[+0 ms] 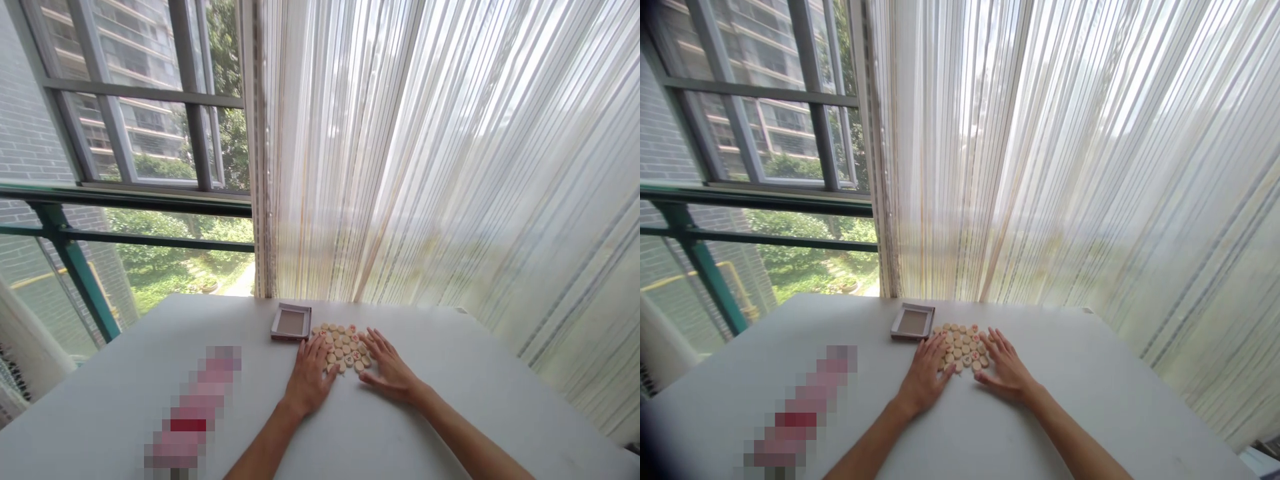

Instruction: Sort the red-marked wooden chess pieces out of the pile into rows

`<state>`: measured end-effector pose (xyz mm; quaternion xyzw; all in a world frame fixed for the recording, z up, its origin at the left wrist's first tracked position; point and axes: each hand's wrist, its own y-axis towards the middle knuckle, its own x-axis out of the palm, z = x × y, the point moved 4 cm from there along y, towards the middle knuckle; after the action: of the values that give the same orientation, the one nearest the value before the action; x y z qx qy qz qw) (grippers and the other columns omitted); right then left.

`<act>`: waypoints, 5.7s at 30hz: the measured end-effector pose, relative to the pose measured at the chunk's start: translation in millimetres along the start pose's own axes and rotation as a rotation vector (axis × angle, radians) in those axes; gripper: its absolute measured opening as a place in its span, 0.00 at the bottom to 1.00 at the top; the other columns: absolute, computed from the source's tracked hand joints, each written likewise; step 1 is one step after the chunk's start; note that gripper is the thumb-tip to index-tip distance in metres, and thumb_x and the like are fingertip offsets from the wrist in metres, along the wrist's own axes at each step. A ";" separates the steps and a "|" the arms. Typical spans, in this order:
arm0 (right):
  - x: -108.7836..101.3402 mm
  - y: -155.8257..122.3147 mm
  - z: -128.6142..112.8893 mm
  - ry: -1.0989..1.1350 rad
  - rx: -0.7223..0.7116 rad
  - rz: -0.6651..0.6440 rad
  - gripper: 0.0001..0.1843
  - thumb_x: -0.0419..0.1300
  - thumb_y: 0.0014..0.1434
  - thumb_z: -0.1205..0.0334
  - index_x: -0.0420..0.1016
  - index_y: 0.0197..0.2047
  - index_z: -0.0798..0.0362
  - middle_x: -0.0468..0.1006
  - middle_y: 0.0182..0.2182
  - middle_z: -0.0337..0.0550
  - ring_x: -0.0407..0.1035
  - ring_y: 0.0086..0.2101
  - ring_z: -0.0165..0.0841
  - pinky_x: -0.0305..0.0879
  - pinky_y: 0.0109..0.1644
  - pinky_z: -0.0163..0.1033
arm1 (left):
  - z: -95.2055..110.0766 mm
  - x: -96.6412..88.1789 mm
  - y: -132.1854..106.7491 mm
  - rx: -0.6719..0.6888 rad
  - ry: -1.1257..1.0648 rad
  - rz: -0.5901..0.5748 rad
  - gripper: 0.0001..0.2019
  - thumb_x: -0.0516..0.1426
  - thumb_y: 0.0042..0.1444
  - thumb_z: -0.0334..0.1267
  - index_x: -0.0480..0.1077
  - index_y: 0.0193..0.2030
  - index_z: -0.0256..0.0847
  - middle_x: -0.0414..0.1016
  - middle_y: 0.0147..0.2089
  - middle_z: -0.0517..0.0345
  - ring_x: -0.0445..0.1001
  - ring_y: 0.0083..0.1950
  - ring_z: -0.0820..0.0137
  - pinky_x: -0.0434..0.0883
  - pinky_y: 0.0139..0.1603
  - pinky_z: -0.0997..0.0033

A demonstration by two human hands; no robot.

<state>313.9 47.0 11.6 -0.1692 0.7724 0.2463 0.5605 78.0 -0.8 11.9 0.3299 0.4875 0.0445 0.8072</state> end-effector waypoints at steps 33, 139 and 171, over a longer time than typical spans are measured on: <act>-4.1 38.4 18.5 0.393 0.193 0.432 0.32 0.33 0.68 0.44 0.74 0.53 0.48 0.76 0.50 0.46 0.65 0.54 0.43 0.61 0.59 0.50 | -79.2 -31.3 16.7 -0.235 0.319 0.094 0.15 0.46 0.65 0.37 0.73 0.45 0.43 0.78 0.47 0.49 0.72 0.52 0.56 0.54 0.64 0.43; -1.7 -4.2 1.2 0.169 -0.023 0.136 0.30 0.53 0.64 0.52 0.55 0.68 0.44 0.57 0.66 0.45 0.48 0.66 0.44 0.44 0.69 0.56 | -24.5 -8.0 4.5 0.030 0.118 -0.132 0.21 0.48 0.67 0.44 0.61 0.64 0.44 0.63 0.67 0.49 0.60 0.67 0.59 0.60 0.65 0.48; -24.3 131.1 43.7 0.299 0.292 0.023 0.09 0.61 0.60 0.60 0.78 0.44 0.51 0.80 0.40 0.45 0.75 0.41 0.37 0.71 0.46 0.43 | -16.0 -31.4 12.7 -0.024 -0.228 0.017 0.10 0.52 0.63 0.36 0.74 0.43 0.44 0.77 0.43 0.52 0.73 0.47 0.61 0.70 0.53 0.57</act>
<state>285.3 179.3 48.7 -0.1121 0.8762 0.1102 0.4555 51.8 4.5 38.1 0.3273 0.3891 0.0195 0.8609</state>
